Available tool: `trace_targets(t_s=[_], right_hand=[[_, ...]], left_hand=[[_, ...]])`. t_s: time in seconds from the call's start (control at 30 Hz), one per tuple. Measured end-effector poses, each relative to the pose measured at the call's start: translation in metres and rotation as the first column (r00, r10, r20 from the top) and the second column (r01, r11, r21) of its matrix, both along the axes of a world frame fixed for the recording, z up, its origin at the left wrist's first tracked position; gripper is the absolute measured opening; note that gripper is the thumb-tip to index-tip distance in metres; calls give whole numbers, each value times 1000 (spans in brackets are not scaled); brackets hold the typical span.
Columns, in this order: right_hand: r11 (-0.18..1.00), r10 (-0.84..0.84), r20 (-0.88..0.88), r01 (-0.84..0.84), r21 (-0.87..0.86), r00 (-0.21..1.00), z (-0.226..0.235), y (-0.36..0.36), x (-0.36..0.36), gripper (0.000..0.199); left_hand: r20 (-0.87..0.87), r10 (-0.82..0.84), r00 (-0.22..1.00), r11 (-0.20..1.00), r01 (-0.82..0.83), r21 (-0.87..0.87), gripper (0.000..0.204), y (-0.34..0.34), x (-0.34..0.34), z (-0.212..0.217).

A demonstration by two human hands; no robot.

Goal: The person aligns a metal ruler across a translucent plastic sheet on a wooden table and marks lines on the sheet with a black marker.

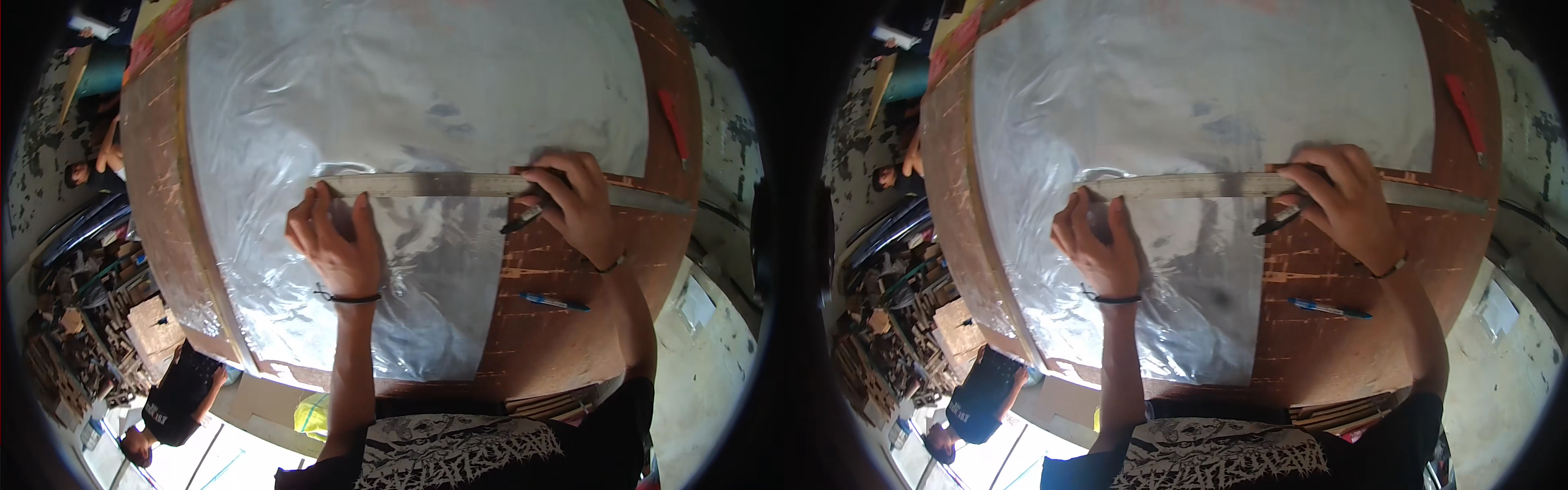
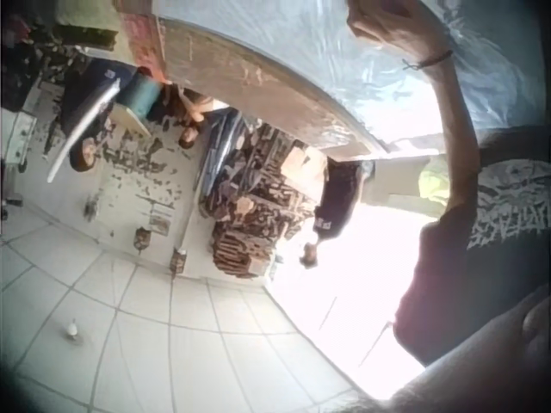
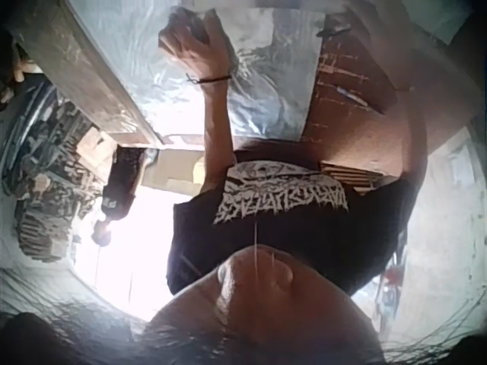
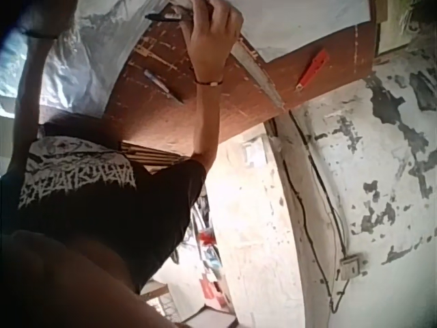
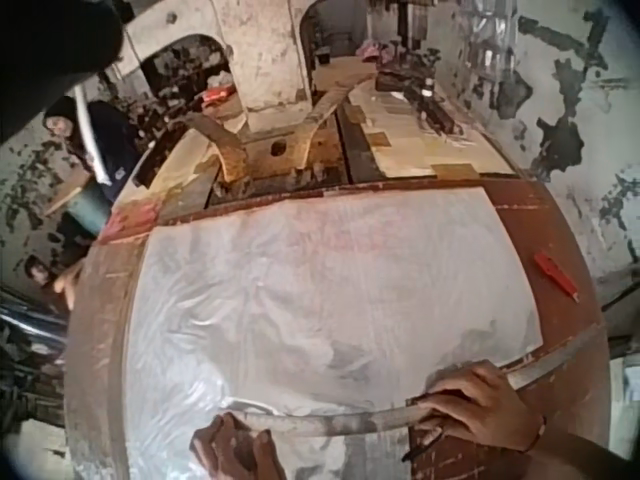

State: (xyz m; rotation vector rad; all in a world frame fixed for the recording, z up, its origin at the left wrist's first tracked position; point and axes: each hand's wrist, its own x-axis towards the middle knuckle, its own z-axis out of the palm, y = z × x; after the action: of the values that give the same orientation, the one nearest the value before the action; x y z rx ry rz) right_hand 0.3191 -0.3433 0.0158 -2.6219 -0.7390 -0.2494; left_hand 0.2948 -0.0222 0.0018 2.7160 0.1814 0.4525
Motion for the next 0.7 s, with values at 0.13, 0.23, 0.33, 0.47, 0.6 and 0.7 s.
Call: trace_targets(t_s=[0.13, 0.23, 0.33, 0.47, 0.6, 0.7], right_hand=[[1000, 16, -19, -15, 14, 1000, 1, 5, 3, 39], [998, 21, -13, -20, 59, 1000, -4, 4, 2, 38], [998, 14, -20, -13, 67, 1000, -6, 2, 1, 39], [998, 17, -60, -14, 54, 998, -4, -1, 1, 39], [995, 22, -67, -16, 98, 997, -6, -2, 0, 42], [993, 36, -84, -26, 113, 996, -6, -2, 0, 44]], left_hand=[[19, -4, 1000, 1000, 4, 10, 47, 4, 1, -1], [7, 6, 1000, 1000, -6, 13, 47, 4, 0, -2], [-5, 6, 1000, 999, -6, 44, 47, 6, 0, -5], [-18, 10, 1000, 999, -9, 45, 46, 6, -2, -8], [-29, 23, 999, 999, -22, 43, 49, 7, -2, -10], [-18, 21, 1000, 997, -20, 71, 48, 9, -3, -11]])
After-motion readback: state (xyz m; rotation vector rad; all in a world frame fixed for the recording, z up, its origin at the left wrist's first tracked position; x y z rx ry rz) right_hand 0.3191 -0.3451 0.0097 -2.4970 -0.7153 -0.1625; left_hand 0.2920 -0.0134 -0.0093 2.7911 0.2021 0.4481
